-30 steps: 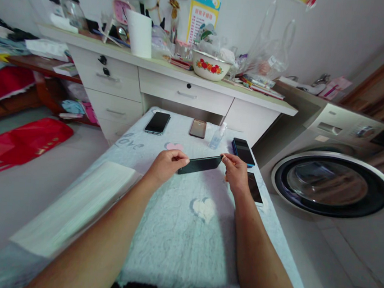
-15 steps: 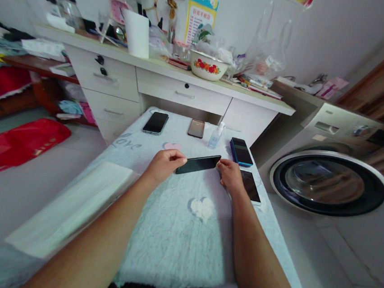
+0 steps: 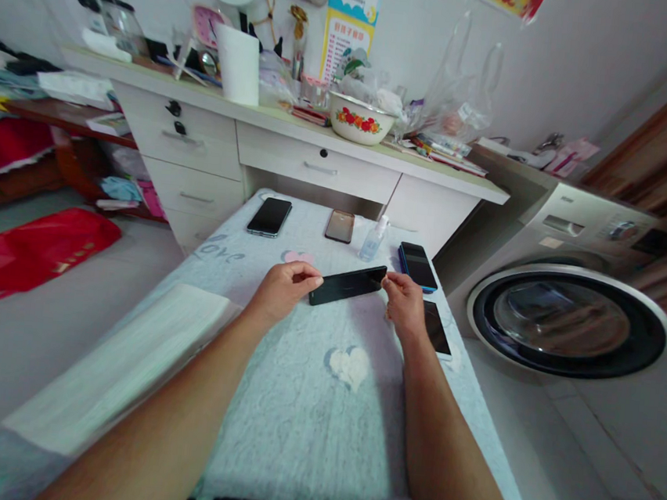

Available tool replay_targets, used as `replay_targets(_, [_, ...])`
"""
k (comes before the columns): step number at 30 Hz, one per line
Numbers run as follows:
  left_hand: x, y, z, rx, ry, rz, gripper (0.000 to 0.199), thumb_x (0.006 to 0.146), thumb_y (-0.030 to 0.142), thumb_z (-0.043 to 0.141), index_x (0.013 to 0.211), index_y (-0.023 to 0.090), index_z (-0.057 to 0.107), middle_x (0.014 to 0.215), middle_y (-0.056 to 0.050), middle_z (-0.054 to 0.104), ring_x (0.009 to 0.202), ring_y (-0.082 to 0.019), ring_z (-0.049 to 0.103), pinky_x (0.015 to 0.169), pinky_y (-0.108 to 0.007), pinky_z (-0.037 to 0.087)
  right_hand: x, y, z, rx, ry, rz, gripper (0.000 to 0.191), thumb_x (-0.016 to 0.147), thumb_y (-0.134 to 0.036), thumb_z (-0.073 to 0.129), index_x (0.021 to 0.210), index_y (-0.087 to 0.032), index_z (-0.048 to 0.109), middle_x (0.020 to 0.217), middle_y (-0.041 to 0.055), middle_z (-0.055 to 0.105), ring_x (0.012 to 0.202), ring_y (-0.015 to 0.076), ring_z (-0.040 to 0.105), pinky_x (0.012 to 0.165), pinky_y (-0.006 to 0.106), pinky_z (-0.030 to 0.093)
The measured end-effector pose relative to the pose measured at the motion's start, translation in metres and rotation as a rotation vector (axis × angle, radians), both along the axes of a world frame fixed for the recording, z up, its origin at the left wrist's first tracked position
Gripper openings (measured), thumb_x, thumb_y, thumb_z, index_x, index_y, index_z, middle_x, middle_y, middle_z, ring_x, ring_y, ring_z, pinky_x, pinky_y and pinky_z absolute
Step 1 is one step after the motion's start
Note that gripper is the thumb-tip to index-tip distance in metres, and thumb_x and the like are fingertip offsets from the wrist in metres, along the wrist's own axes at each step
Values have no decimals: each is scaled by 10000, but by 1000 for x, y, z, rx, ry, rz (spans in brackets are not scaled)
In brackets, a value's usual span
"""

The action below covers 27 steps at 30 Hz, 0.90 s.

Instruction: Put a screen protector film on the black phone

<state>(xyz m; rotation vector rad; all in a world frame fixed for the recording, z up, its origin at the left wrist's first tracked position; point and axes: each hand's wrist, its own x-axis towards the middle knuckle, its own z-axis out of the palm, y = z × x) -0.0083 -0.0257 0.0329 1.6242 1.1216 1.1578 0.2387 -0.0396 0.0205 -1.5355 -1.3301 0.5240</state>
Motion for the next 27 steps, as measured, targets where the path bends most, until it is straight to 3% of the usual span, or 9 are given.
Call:
replay_targets(9, [4, -1, -2, -30, -34, -16, 183, 693, 328, 655, 782, 170, 680, 733, 3, 691, 681, -147, 612, 695, -280, 478, 3, -10, 22, 186, -148, -36, 312, 833, -401, 512, 936, -167, 691, 852, 43, 589, 682, 150, 551, 573, 269, 469])
replay_targets(17, [9, -3, -4, -8, -14, -27, 177, 709, 302, 629, 805, 160, 673, 748, -7, 686, 705, -147, 619, 682, -260, 468, -5, -21, 52, 381, -330, -42, 213, 853, -293, 517, 881, -171, 689, 810, 34, 569, 767, 164, 564, 708, 295, 461])
replay_targets(27, [17, -4, -17, 44, 77, -63, 149, 767, 300, 571, 819, 187, 655, 750, 1, 671, 721, -152, 621, 699, -261, 459, -29, -39, 79, 481, -544, -94, 202, 886, -233, 480, 925, -205, 676, 817, 32, 536, 751, 159, 544, 696, 292, 454])
